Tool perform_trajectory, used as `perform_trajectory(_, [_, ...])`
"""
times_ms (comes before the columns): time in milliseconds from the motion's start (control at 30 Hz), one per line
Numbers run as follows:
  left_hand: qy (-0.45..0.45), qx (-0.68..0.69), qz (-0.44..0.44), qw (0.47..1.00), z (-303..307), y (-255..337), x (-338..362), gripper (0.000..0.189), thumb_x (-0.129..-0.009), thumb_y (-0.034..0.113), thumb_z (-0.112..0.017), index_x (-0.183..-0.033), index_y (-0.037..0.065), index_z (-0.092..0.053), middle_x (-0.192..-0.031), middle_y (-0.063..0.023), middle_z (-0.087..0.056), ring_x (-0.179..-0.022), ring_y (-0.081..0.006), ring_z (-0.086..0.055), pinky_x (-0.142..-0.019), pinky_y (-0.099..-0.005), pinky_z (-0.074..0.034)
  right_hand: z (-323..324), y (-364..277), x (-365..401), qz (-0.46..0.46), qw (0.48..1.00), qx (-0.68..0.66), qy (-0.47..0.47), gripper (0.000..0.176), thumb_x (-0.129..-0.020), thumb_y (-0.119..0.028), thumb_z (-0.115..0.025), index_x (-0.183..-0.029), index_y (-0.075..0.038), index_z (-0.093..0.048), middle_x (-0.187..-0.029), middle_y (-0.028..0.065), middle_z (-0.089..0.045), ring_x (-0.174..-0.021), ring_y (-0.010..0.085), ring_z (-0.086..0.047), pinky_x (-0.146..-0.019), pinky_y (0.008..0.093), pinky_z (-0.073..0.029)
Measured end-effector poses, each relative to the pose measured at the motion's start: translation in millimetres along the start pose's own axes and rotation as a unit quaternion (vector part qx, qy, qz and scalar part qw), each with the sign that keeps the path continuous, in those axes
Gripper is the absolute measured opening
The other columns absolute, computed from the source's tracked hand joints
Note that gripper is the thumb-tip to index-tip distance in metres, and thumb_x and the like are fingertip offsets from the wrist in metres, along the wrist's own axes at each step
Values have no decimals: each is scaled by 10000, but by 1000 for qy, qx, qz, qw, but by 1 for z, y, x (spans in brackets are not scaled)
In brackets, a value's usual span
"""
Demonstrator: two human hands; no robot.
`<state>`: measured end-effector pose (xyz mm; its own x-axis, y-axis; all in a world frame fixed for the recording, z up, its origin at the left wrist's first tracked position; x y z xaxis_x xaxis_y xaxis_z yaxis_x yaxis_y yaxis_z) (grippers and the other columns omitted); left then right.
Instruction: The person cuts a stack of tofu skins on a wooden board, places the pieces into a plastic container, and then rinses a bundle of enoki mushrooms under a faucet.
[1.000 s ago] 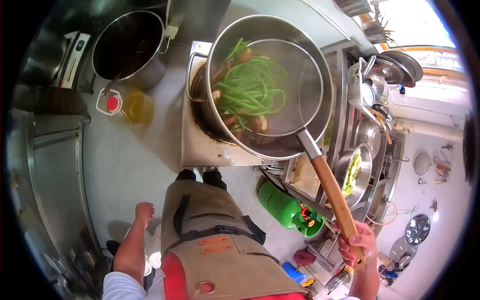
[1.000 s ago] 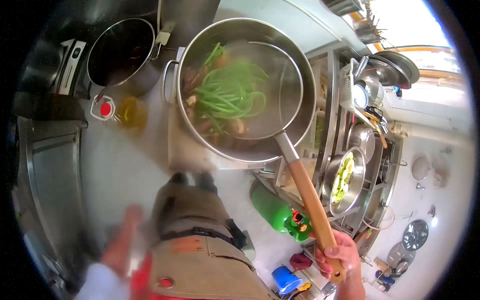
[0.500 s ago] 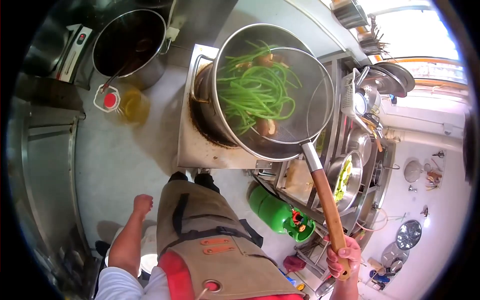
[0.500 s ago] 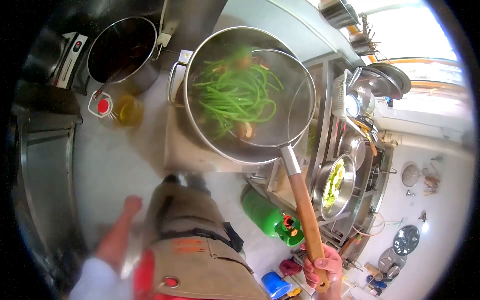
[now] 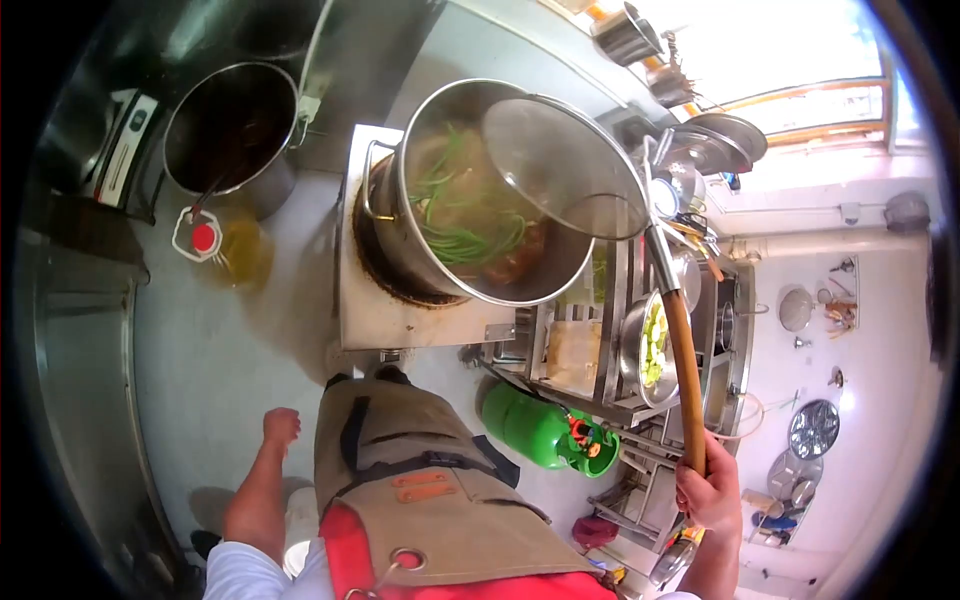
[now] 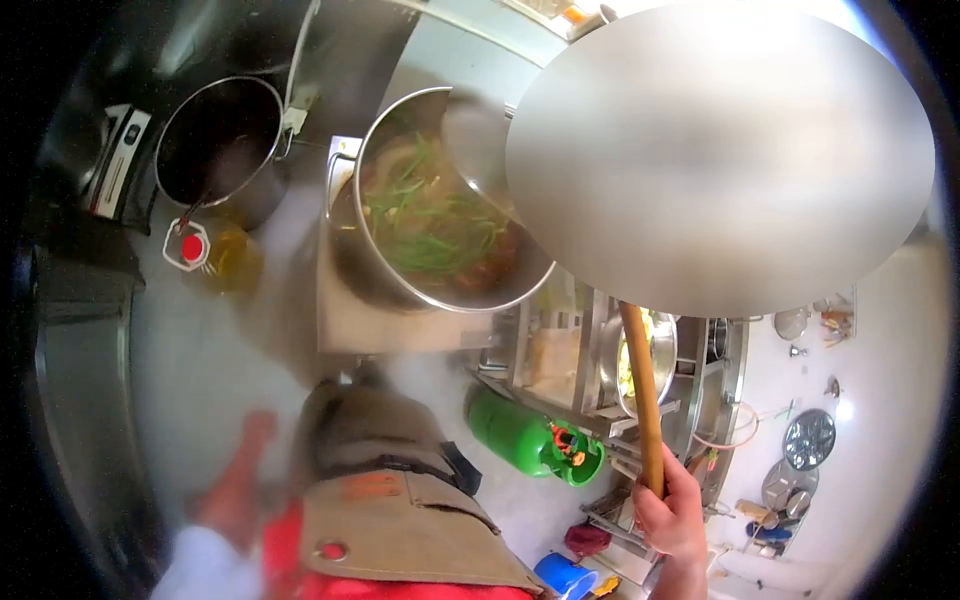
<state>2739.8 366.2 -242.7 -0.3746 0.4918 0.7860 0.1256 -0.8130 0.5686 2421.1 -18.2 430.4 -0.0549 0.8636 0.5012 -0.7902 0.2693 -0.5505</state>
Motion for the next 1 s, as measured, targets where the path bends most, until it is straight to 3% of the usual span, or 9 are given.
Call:
perform_trajectory(300, [-68,-80,-19,994,4,8,-4,154,-782,118,-569,-629,123,-562,-577,-53,-541,-471,-174,-517,-399,-318,-398,-43,30,-58,-31,993,-18,-109,343,-821,-56,-573,-1158,5,-556,-600,-10,-477,-443,65,-446,-382,240,-366])
perform_trajectory(467, [-83,-238,-103,962,28,3,21,159,-767,123,-567,-611,148,-553,-570,-48,-531,-470,-176,-515,-397,-319,-400,-74,62,-51,213,970,117,-11,593,-785,-101,-570,-1352,0,-429,-1028,242,-633,-952,300,-651,-832,380,-506])
perform_trajectory(533, [-100,-478,-267,831,21,2,42,161,-761,125,-566,-604,158,-550,-567,-46,-527,-469,-177,-514,-396,-320,-400,-83,78,-43,167,984,-6,-59,616,-788,-109,-583,-1369,9,-414,-1152,249,-611,-1042,325,-628,-912,397,-484])
perform_trajectory(567, [-116,-583,-308,743,11,-3,51,163,-758,126,-565,-601,164,-548,-565,-45,-525,-469,-178,-513,-396,-320,-401,-89,88,-49,253,966,-2,-55,594,-830,-107,-597,-1386,-5,-415,-990,75,-602,-871,108,-563,-770,275,-487])
perform_trajectory(600, [-118,-693,-214,678,1,-19,43,99,-661,184,-632,-590,206,-567,-611,-31,-573,-562,-173,-573,-466,-356,-453,-95,92,-55,376,925,-51,13,573,-828,-125,-582,-1374,-26,-438,-893,49,-594,-783,90,-562,-673,273,-489])
perform_trajectory(633, [-134,-718,-190,657,-7,-12,43,95,-663,182,-631,-594,202,-570,-613,-33,-575,-563,-176,-574,-471,-358,-454,-112,113,-71,174,965,-154,-122,481,-814,-145,-574,-1278,-32,-515,-754,25,-553,-628,93,-536,-529,282,-462])
perform_trajectory(700, [-142,-611,-170,760,-34,32,37,86,-666,177,-631,-601,195,-576,-617,-39,-580,-566,-183,-575,-481,-364,-455,-129,117,-86,56,928,-316,-190,161,-795,-137,-564,-917,-33,-547,-595,13,-467,-444,117,-452,-386,297,-399])
perform_trajectory(867, [-145,-522,-169,823,-154,127,58,66,-674,166,-629,-621,176,-591,-627,-54,-590,-573,-198,-580,-507,-377,-460,-119,98,-96,206,684,-582,-388,189,-866,-207,-542,-828,-27,-503,-665,60,-530,-529,163,-532,-460,334,-457])
perform_trajectory(1000, [-183,-541,-190,799,-273,165,104,50,-680,157,-627,-637,162,-604,-635,-65,-598,-578,-210,-583,-527,-388,-464,-12,203,1,538,745,-384,-96,352,-944,-356,-479,-888,-12,-535,-710,100,-580,-595,196,-593,-546,348,-490])
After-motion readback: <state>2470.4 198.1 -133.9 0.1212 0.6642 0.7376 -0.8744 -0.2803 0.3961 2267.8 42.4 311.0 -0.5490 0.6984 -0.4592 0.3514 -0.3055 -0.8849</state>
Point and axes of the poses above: each hand's wrist, its own x-axis away from the middle knuckle, its own z-axis out of the back of the hand, y = z × x, the point moved 7 cm from there along -x, towards the middle knuckle
